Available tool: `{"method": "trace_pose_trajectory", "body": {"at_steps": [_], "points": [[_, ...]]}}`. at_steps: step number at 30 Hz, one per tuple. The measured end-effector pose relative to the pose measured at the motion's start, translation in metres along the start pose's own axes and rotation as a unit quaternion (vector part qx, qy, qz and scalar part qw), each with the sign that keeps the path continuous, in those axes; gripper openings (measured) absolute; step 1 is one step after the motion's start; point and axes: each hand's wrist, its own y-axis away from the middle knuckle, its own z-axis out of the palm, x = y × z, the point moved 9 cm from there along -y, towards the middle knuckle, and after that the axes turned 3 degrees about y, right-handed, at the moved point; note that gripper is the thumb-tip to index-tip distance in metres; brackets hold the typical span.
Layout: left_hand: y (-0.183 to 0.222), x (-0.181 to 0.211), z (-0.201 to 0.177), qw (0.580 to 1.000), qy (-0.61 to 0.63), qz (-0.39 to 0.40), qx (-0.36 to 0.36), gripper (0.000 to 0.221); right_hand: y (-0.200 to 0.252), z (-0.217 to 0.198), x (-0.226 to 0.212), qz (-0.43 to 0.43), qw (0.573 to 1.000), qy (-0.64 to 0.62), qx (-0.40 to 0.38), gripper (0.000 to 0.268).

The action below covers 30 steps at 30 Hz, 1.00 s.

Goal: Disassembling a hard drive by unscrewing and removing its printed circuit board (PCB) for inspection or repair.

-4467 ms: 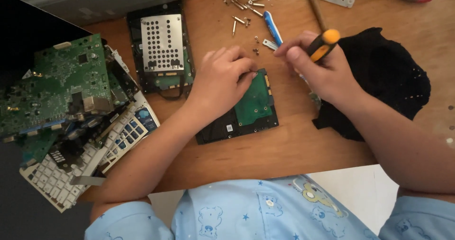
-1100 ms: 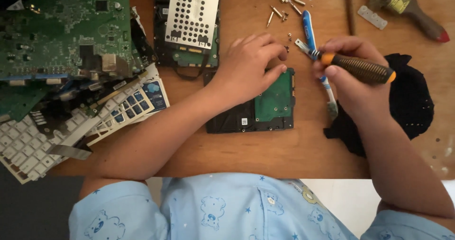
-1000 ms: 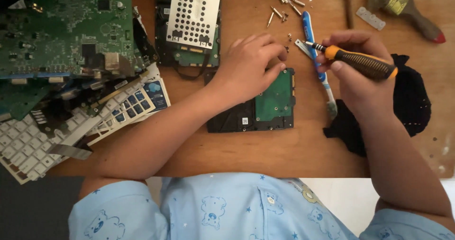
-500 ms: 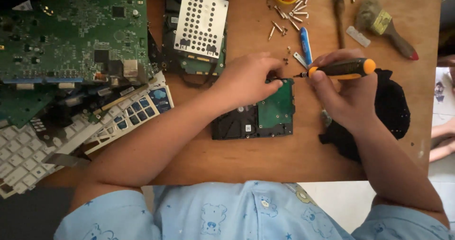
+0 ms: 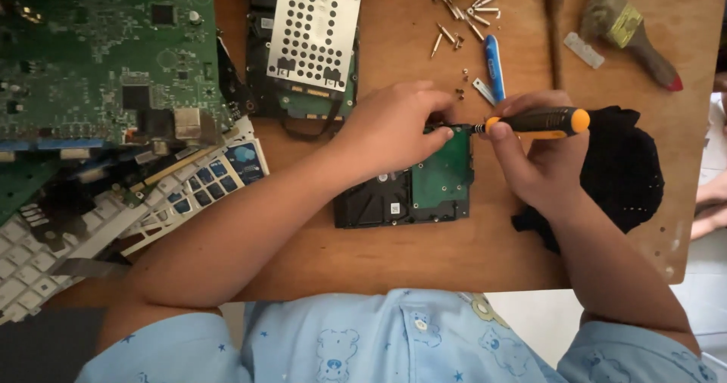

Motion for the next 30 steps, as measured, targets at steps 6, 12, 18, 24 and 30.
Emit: {"method": "trace_pose_trajectory", "body": {"at_steps": [6, 12, 18, 24, 30], "points": [[0.001, 0.002, -0.001, 1.000, 0.006, 0.009, 0.012, 0.017, 0.003, 0.000, -0.001, 0.001, 1.000, -0.007, -0.005, 0.018], [0.001, 0.000, 0.001, 1.000, 0.004, 0.020, 0.014, 0.017, 0.002, 0.003, -0.005, -0.016, 1.000, 0.006, -0.001, 0.018], [0.001, 0.002, -0.001, 1.000, 0.011, 0.023, 0.018, 0.018, 0.001, 0.005, -0.007, -0.023, 1.000, 0.020, -0.001, 0.017], [0.001, -0.001, 0.001, 0.999, 0.006, 0.024, 0.022, 0.015, 0.000, 0.004, -0.004, -0.022, 0.999, 0.026, 0.002, 0.018], [0.004, 0.009, -0.003, 0.998, 0.012, 0.058, 0.029, 0.014, -0.006, 0.005, -0.012, -0.021, 0.998, 0.056, -0.003, 0.028]]}}
